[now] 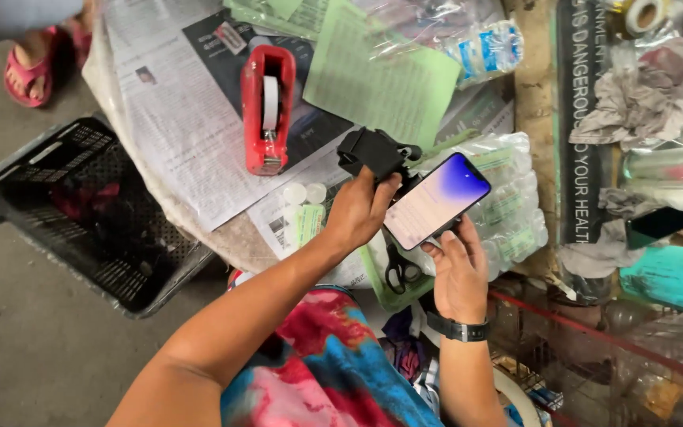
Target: The person cuts green paper labels from a sheet using scissors and then applies them to packs of white candles. They use a red tape dispenser to secure the labels onto the plastic-wrapped candle packs, which are arranged on a table.
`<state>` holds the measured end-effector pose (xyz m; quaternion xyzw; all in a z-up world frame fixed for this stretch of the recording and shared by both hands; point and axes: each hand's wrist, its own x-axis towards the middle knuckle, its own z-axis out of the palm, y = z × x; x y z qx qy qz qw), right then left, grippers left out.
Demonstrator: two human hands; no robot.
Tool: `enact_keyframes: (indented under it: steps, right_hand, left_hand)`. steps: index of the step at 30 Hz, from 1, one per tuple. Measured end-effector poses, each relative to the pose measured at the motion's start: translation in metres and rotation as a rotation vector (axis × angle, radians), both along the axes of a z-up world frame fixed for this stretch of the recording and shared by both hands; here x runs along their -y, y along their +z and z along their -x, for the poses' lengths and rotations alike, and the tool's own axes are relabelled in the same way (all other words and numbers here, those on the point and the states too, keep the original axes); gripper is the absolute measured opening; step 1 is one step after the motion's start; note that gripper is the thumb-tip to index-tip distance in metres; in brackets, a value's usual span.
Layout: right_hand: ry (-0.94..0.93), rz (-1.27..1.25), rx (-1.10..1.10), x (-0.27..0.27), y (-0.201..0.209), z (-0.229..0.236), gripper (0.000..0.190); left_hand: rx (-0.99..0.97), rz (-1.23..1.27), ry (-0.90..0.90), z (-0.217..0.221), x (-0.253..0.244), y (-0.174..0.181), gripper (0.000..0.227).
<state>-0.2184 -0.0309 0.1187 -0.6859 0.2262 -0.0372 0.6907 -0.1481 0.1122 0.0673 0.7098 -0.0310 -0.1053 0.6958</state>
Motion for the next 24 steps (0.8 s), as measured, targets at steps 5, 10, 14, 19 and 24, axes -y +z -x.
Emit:
enact_keyframes:
  steps: [5,10,14,19,24]
  right_hand:
    - [-0.009,0.005,-0.002,-0.004,0.002,0.004,0.041]
    - [-0.034,-0.030,-0.008,-0.004,-0.001,0.005,0.043]
    - [-0.052,-0.076,-0.016,0.018,-0.027,0.012,0.042]
    - [-0.071,-0.122,0.000,0.005,-0.015,0.005,0.036]
    - [-0.105,-0.166,-0.006,0.024,-0.028,0.003,0.031]
  left_hand:
    - [0.034,0.006,0.014,0.005,0.001,-0.001,0.035]
    - [0.073,0.031,0.051,0.009,0.002,-0.001,0.031]
    - [0.086,0.044,0.058,0.011,0.002,0.003,0.031]
    - [0.055,-0.017,0.021,0.012,-0.008,0.013,0.033]
    - [0.091,-0.108,-0.093,0.010,-0.026,0.030,0.039]
